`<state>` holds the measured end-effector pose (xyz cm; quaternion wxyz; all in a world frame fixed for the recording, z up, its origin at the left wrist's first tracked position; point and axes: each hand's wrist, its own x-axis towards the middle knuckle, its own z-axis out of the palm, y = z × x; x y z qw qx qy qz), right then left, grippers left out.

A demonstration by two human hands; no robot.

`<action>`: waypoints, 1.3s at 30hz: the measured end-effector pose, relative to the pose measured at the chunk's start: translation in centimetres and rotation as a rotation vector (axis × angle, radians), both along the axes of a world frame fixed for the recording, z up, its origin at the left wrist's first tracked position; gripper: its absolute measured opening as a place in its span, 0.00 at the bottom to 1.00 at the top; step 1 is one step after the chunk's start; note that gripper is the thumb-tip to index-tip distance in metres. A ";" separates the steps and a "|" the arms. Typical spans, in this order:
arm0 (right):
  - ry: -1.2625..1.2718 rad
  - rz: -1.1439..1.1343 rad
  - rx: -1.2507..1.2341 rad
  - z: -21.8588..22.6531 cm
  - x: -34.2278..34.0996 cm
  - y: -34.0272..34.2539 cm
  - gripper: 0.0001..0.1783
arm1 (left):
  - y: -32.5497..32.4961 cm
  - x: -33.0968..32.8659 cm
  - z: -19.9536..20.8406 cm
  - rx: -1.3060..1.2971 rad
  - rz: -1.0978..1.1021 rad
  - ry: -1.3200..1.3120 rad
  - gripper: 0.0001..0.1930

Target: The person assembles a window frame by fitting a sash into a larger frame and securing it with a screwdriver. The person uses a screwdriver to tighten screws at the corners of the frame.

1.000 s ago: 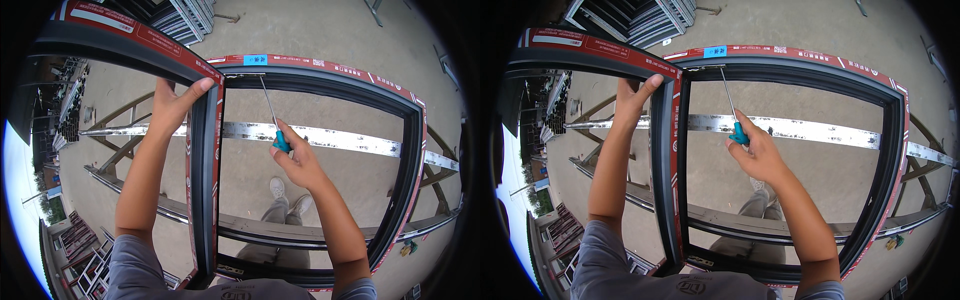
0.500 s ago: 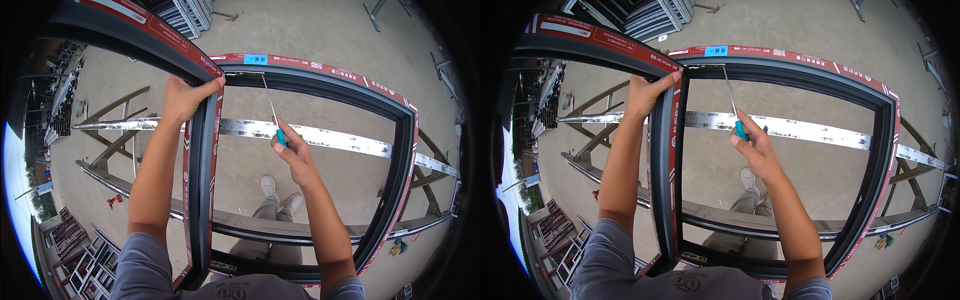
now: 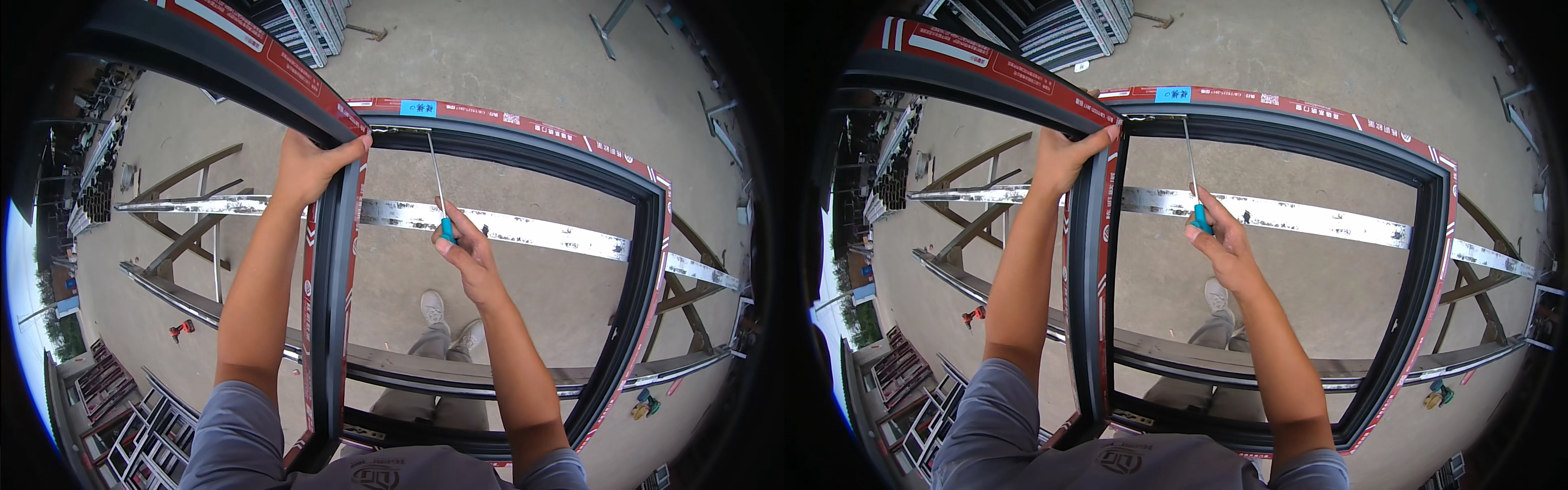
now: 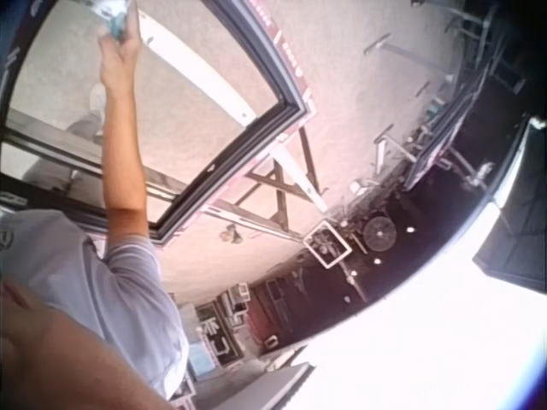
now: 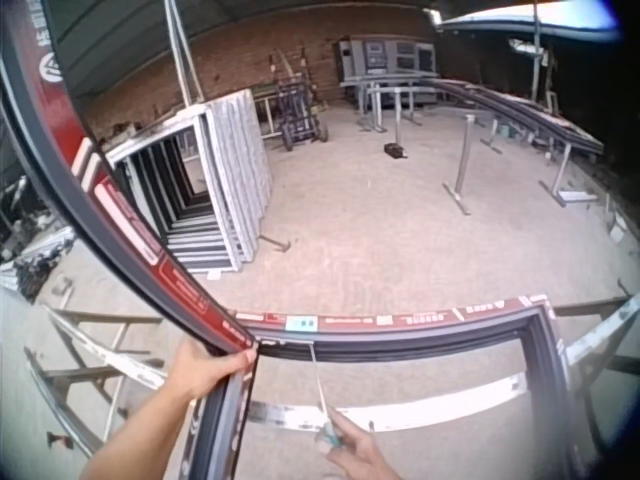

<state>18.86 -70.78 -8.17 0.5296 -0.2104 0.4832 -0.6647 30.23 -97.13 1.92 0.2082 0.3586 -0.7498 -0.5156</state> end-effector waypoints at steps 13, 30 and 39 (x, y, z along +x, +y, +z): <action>-0.253 -0.091 -0.160 0.7 4.3 -3.8 0.48 | 0.1 -0.1 0.3 -0.001 -0.031 0.030 0.38; -0.095 -0.025 -0.122 0.1 5.2 -6.2 0.41 | 0.1 0.3 0.4 -0.051 -0.006 0.018 0.29; 0.464 0.115 0.167 -0.1 2.1 -5.1 0.40 | 0.1 -0.1 -0.4 -0.171 0.033 0.106 0.20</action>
